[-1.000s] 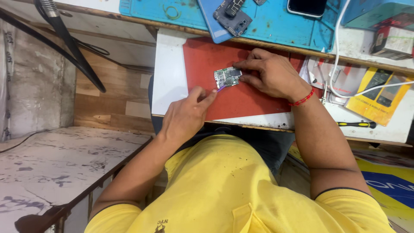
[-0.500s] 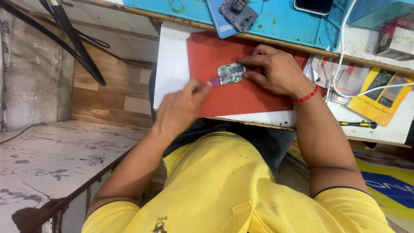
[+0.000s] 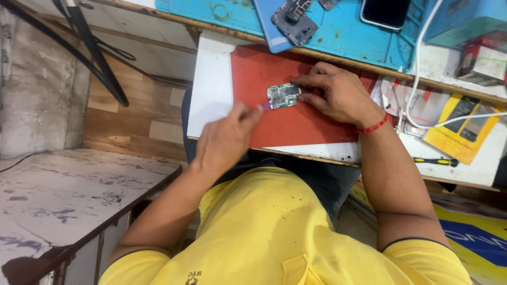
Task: The person uses a small brush to clean a small green circuit board placed on a red mat. They repeatedly brush the surface of the board, focusing on the components and edges, while holding the board steady with their other hand.
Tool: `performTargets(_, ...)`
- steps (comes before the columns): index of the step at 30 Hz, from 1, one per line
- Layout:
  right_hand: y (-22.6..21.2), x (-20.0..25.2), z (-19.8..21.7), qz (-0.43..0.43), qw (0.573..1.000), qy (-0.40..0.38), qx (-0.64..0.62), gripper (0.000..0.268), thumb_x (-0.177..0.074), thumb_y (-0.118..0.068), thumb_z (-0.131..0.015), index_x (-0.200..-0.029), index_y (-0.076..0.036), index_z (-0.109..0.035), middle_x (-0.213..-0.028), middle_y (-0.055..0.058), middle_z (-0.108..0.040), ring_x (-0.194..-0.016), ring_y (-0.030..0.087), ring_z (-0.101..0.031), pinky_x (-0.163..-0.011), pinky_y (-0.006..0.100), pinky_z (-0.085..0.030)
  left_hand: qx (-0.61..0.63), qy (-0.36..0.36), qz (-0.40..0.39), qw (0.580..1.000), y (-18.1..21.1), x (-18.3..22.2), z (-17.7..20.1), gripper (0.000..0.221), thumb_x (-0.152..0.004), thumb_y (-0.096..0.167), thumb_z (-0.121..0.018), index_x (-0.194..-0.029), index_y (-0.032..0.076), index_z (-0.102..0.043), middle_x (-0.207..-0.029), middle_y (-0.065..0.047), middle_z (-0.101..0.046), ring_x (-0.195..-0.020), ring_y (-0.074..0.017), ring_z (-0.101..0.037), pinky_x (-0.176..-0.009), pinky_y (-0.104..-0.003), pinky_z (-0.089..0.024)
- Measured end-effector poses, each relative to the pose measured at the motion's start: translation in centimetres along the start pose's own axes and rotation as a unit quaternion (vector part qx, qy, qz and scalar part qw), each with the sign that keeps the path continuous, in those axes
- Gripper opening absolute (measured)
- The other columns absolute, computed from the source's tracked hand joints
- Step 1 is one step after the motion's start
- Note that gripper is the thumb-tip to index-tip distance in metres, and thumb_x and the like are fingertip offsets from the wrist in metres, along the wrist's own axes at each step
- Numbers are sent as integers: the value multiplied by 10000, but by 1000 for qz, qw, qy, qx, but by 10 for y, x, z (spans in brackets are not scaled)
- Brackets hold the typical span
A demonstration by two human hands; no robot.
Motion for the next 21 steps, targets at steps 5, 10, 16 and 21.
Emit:
performTargets(5,-1,2,1,3,1000,1,-3,369,-877,-236,-807,-1236,-166,-766,-998,67,-652,-848,262,-646,-729,402,-525,7,0,-37,999,12,-2,-3,448,-907,27,-572,-1317,160,-691,-1036,-69,-625,-759,-292,-714,-608,-429,-575)
performTargets(10,-2,2,0,3,1000,5,12,364,-884,-246,-808,-1238,-173,-767,-974,64,-642,-849,267,-641,-726,402,-522,-12,15,52,998,-2,-4,-2,353,-978,74,-597,-1310,145,-693,-1030,-72,-631,-688,-302,-692,-563,-441,-559)
performTargets(16,-5,7,3,17,1000,8,9,387,-894,-231,-799,-1276,-174,-763,-989,78,-637,-869,280,-644,-737,413,-520,-2,9,38,999,7,-4,-6,321,-987,100,-617,-1293,159,-696,-1020,-68,-620,-708,-293,-696,-584,-443,-559)
performTargets(21,3,8,3,0,1000,6,7,361,-896,-240,-801,-1249,-173,-762,-1006,73,-650,-861,277,-652,-733,414,-528,-6,-12,3,1000,16,-5,-13,452,-918,22,-594,-1339,165,-675,-1035,-67,-630,-691,-296,-691,-567,-436,-567)
Point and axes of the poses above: each hand's wrist, its own x-axis away from the middle knuckle, its own z-axis out of the back of the hand, y = z × x, the point moved 10 cm from there along -x, towards the middle knuckle
